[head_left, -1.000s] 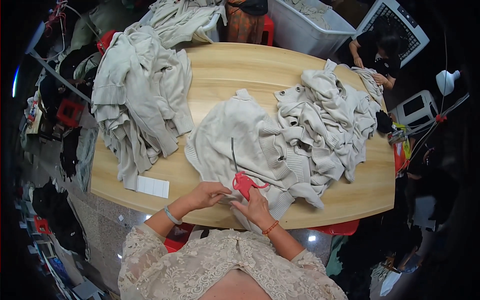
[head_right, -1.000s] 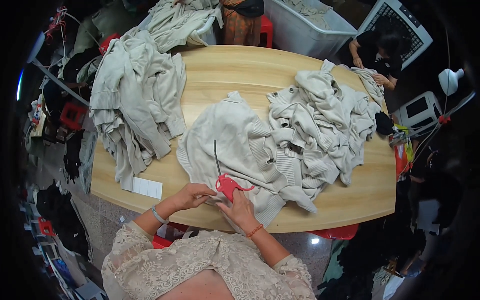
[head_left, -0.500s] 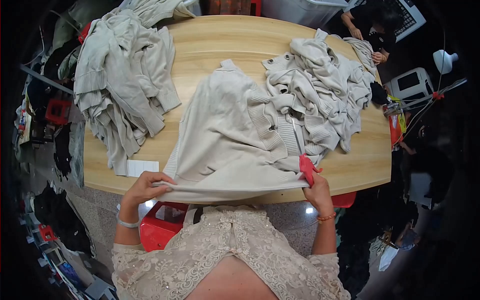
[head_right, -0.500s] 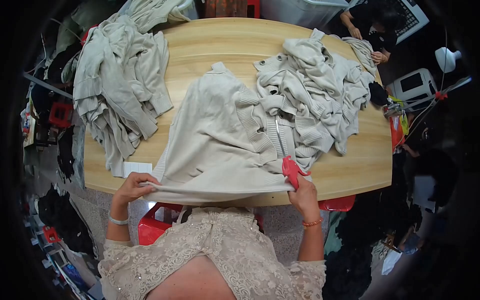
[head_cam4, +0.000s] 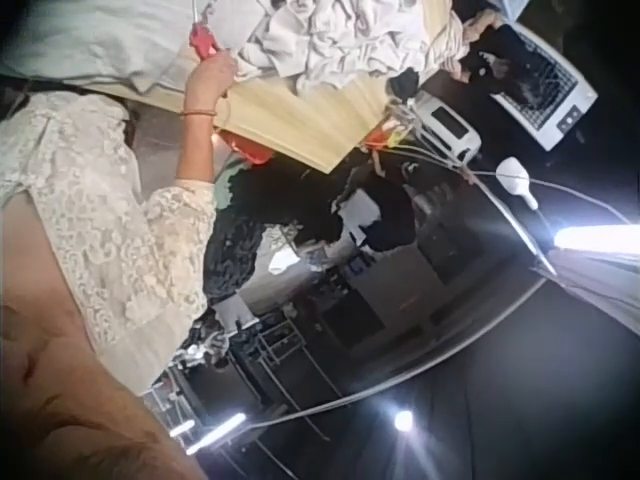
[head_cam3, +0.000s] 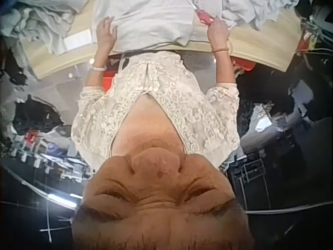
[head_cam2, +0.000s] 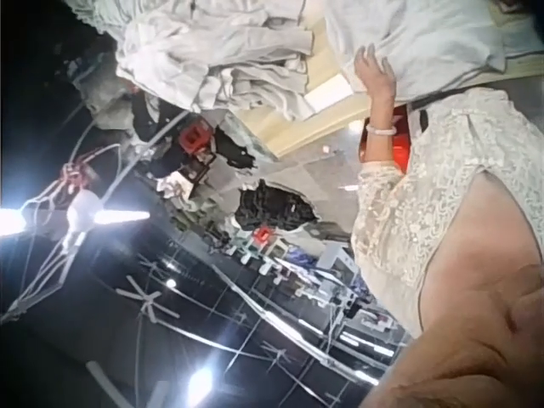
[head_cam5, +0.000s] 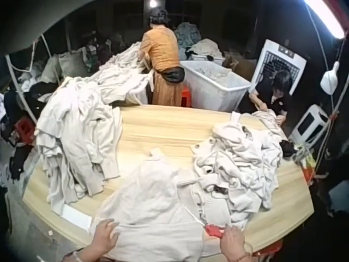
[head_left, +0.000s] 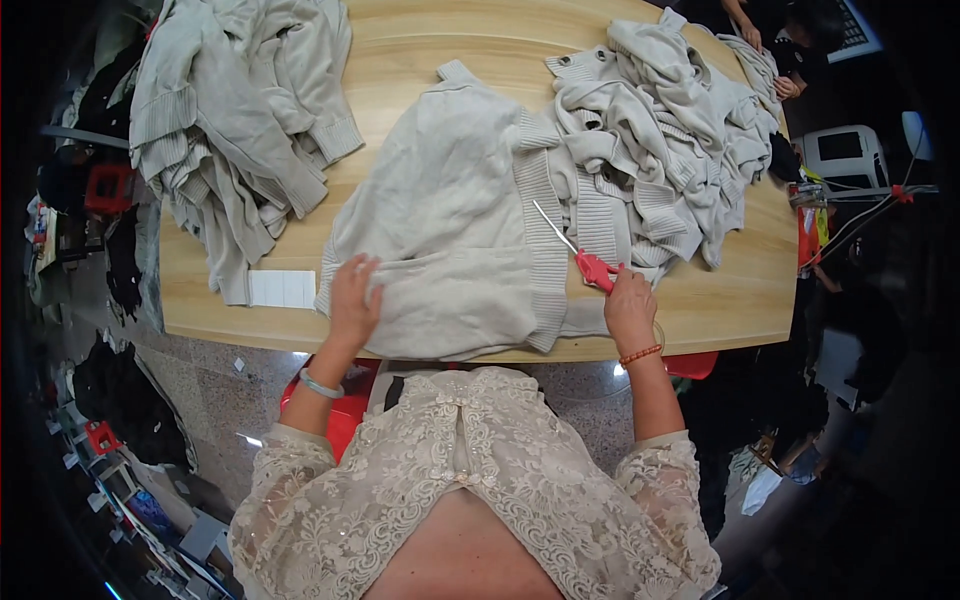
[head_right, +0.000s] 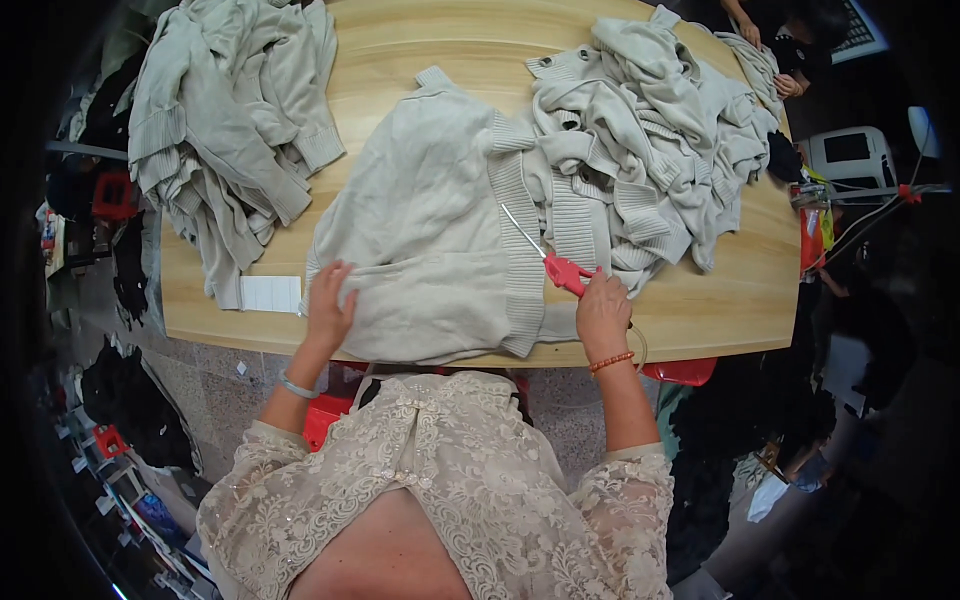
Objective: Trimming loose threads from sweaters using scissors.
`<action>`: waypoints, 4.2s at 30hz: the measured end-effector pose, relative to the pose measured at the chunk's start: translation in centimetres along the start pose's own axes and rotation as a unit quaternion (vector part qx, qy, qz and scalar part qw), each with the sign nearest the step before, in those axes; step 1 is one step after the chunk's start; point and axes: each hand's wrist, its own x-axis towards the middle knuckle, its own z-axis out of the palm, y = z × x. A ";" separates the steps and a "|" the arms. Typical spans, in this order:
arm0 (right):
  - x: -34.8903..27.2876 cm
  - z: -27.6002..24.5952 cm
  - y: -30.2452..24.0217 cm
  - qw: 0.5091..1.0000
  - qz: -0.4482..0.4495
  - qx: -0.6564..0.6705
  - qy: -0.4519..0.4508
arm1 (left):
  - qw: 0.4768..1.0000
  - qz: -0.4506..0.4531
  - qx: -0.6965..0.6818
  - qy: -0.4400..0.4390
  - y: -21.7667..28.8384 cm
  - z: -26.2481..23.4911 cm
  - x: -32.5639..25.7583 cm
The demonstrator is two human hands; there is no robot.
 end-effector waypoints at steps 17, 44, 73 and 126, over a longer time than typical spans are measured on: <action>-6.5 -4.7 2.7 0.984 0.025 0.026 -0.174 | 0.936 0.281 -0.041 -0.206 13.1 17.2 5.1; -4.6 -6.9 1.2 0.966 -0.088 0.080 -0.228 | 0.944 0.262 -0.070 -0.186 12.7 17.8 4.8; 28.9 1.0 -16.3 0.967 0.003 0.244 -0.070 | 0.994 -0.090 -0.030 0.056 -11.0 3.0 15.9; 6.0 1.9 -7.2 0.964 -0.068 0.253 0.032 | 0.966 -0.159 -0.120 -0.162 -7.5 -3.7 3.1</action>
